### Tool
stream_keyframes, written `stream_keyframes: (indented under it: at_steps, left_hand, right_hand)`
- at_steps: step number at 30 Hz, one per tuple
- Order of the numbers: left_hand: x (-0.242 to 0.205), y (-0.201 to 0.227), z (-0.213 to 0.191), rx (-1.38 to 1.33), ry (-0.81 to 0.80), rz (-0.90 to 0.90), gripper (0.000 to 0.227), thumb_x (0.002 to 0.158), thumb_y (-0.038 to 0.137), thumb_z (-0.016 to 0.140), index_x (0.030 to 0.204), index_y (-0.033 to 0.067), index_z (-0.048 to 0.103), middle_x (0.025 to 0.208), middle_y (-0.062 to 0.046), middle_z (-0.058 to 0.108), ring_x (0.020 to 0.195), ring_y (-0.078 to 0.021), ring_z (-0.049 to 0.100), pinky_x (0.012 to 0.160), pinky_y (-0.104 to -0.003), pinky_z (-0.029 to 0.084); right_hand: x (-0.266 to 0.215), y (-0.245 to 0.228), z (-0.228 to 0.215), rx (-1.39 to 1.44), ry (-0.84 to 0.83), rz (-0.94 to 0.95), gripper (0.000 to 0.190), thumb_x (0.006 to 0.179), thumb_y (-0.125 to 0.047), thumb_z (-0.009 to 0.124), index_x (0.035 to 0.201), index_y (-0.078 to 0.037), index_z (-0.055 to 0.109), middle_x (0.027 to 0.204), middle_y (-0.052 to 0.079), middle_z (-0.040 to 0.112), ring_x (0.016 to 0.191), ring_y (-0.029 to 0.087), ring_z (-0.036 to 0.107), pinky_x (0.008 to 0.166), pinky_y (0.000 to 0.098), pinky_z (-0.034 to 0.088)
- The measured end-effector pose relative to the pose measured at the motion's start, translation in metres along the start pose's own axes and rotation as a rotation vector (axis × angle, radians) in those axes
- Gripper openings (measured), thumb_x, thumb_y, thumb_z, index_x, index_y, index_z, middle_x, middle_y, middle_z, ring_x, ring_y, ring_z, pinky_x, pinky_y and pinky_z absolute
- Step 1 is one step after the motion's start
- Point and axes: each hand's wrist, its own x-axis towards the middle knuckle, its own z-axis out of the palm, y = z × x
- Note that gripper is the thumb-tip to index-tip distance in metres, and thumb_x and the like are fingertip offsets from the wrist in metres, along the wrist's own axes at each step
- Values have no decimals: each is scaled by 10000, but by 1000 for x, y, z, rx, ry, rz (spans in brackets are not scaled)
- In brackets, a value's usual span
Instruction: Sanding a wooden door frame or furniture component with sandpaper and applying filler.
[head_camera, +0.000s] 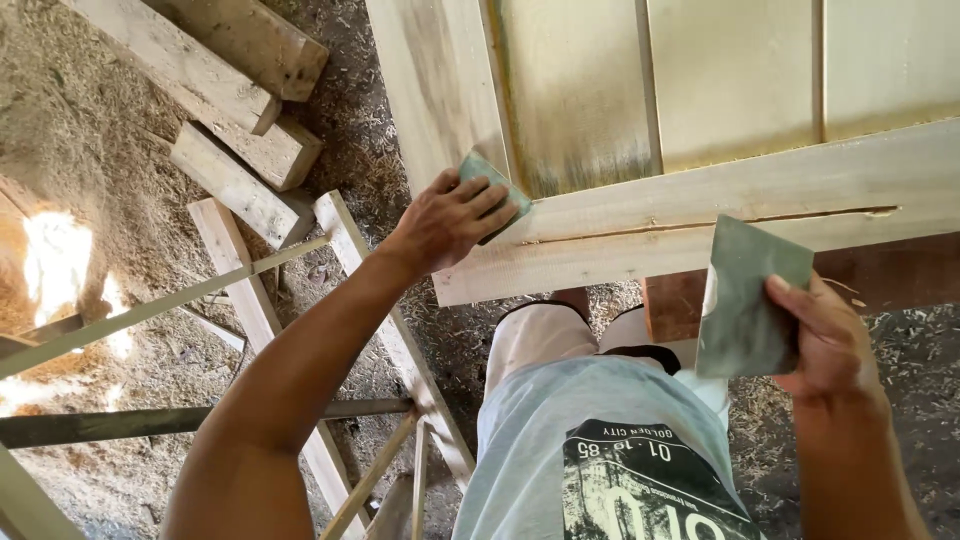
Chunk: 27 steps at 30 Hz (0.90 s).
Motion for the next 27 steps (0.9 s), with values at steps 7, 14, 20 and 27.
stream_keyframes:
  at_steps: [7, 14, 20, 27]
  left_hand:
    - [-52, -3, 3, -67, -103, -23, 443, 910, 101, 650, 1335, 226, 640, 1357, -35, 655, 1218, -228, 588, 1071, -406, 405]
    - [-129, -7, -19, -43, -294, -40, 359, 936, 104, 645, 1277, 216, 658, 1281, -39, 677, 1115, -217, 634, 1025, -400, 455]
    - [-144, 59, -48, -23, -193, -238, 311, 1001, 140, 611, 1300, 222, 634, 1274, -31, 674, 1100, -208, 646, 992, -415, 479]
    - [-13, 174, -94, -355, 591, -307, 343, 1047, 203, 703, 1385, 222, 653, 1404, -42, 641, 1249, -189, 607, 1054, -383, 472]
  right_hand:
    - [-2, 22, 3, 39, 33, 73, 412, 1053, -164, 582, 1430, 1, 555, 1200, 88, 694, 977, 172, 708, 841, 350, 600]
    - [12, 16, 11, 16, -35, 61, 386, 1063, -149, 581, 1411, 16, 558, 1189, 101, 699, 954, 176, 711, 822, 357, 607]
    - [25, 21, 24, -28, -82, 125, 387, 1045, -160, 584, 1378, 36, 563, 1168, 125, 706, 931, 202, 718, 813, 370, 613]
    - [25, 30, 85, -98, -146, 353, 434, 965, -185, 608, 1367, -38, 538, 1081, 121, 690, 857, 226, 711, 753, 389, 619]
